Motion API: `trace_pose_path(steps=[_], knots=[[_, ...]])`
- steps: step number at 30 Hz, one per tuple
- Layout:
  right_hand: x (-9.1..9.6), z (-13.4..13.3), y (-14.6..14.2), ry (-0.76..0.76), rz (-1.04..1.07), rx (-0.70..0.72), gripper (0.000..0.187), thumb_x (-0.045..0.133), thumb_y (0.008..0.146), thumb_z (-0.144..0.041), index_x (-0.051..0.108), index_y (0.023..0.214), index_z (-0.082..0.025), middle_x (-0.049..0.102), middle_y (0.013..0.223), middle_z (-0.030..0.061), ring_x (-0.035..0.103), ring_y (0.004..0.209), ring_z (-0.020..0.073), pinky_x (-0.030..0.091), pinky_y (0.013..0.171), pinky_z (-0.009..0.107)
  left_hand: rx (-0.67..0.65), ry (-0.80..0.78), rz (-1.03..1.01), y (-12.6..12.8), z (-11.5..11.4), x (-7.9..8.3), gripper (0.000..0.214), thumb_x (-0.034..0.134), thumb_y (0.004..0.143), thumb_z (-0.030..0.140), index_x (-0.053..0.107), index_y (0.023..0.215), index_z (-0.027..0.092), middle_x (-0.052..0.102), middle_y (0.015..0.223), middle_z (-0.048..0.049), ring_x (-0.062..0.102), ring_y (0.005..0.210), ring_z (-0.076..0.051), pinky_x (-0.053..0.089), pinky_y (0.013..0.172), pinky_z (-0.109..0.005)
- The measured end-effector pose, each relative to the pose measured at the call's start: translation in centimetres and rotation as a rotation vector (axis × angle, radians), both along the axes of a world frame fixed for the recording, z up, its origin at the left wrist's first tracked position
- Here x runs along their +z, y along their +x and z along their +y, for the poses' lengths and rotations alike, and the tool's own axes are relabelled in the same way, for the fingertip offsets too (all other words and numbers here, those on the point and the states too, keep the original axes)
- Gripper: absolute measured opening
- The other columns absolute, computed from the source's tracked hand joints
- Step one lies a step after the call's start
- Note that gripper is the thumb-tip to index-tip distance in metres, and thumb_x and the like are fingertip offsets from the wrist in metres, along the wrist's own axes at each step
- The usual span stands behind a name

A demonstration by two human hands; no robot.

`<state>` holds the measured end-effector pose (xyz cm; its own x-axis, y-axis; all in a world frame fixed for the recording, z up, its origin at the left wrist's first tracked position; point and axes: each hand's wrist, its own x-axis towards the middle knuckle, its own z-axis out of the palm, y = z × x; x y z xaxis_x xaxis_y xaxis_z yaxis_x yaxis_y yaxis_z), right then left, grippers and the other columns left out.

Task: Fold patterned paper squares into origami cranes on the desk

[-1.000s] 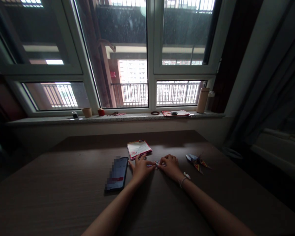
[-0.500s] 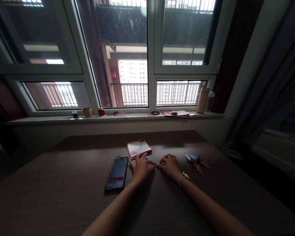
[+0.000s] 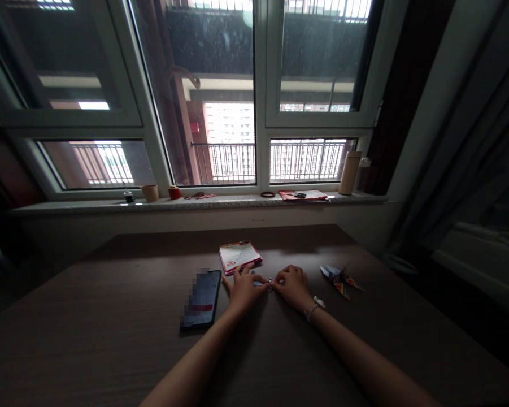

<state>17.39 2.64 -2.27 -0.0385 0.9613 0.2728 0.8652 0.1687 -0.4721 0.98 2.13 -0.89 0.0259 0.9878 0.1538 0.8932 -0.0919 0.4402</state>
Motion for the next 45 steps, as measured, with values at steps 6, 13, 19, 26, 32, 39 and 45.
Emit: trace_pose_path(steps=[6,13,19,26,32,39,45], knots=[[0.05,0.01,0.01,-0.013,0.007,-0.001,0.017,0.069,0.08,-0.042,0.076,0.081,-0.026,0.064,0.107,0.0085,0.05,0.11,0.0295,0.034,0.096,0.041,-0.001,0.013,-0.008,0.05,-0.02,-0.07,0.016,0.067,0.079,0.049,0.077,0.088,0.04,0.048,0.149,0.0029,0.027,0.141,-0.038,-0.001,0.105,-0.079],[-0.63,0.02,0.63,0.023,0.049,0.042,0.021,0.065,0.085,-0.044,0.076,0.082,-0.026,0.065,0.107,0.0077,0.051,0.11,0.0279,0.035,0.096,0.039,-0.001,0.004,-0.011,0.19,-0.13,-0.01,0.017,0.068,0.078,0.048,0.077,0.09,0.039,0.047,0.149,0.0038,0.026,0.142,-0.038,-0.001,0.106,-0.078],[-0.77,-0.17,0.85,0.028,0.087,0.047,0.021,0.065,0.084,-0.042,0.076,0.081,-0.025,0.065,0.108,0.0075,0.049,0.112,0.028,0.034,0.099,0.039,-0.018,0.004,-0.016,0.14,-0.18,-0.18,0.017,0.069,0.078,0.047,0.076,0.091,0.038,0.045,0.151,0.0031,0.024,0.143,-0.038,-0.002,0.106,-0.078],[-0.11,-0.25,0.44,-0.012,0.093,0.009,0.02,0.07,0.079,-0.043,0.077,0.077,-0.024,0.064,0.108,0.0086,0.05,0.111,0.0296,0.034,0.097,0.039,-0.02,-0.011,-0.013,0.16,-0.21,-0.01,0.017,0.067,0.079,0.048,0.075,0.091,0.038,0.044,0.151,0.0037,0.023,0.144,-0.038,-0.002,0.106,-0.078],[-0.5,-0.32,0.57,0.02,0.072,0.025,0.023,0.07,0.079,-0.041,0.073,0.096,-0.027,0.062,0.106,0.0073,0.051,0.109,0.0272,0.033,0.097,0.037,-0.016,-0.011,-0.014,0.1,-0.16,-0.15,0.017,0.068,0.078,0.047,0.075,0.091,0.039,0.044,0.152,0.0033,0.023,0.144,-0.038,-0.002,0.105,-0.079],[-0.1,-0.31,0.45,-0.033,0.056,0.025,0.027,0.072,0.077,-0.048,0.073,0.098,-0.031,0.06,0.112,0.0054,0.048,0.113,0.026,0.03,0.101,0.036,-0.033,0.008,-0.006,-0.03,-0.05,-0.42,0.018,0.068,0.08,0.048,0.075,0.093,0.04,0.046,0.15,0.0025,0.024,0.144,-0.038,0.0,0.104,-0.08],[0.07,0.26,0.54,-0.102,0.098,0.016,0.021,0.07,0.078,-0.042,0.075,0.096,-0.033,0.06,0.112,0.005,0.048,0.115,0.0269,0.03,0.101,0.036,-0.055,-0.007,-0.004,-0.22,0.0,-0.48,0.017,0.065,0.082,0.047,0.074,0.094,0.04,0.045,0.15,0.0039,0.024,0.144,-0.038,0.0,0.105,-0.08]])
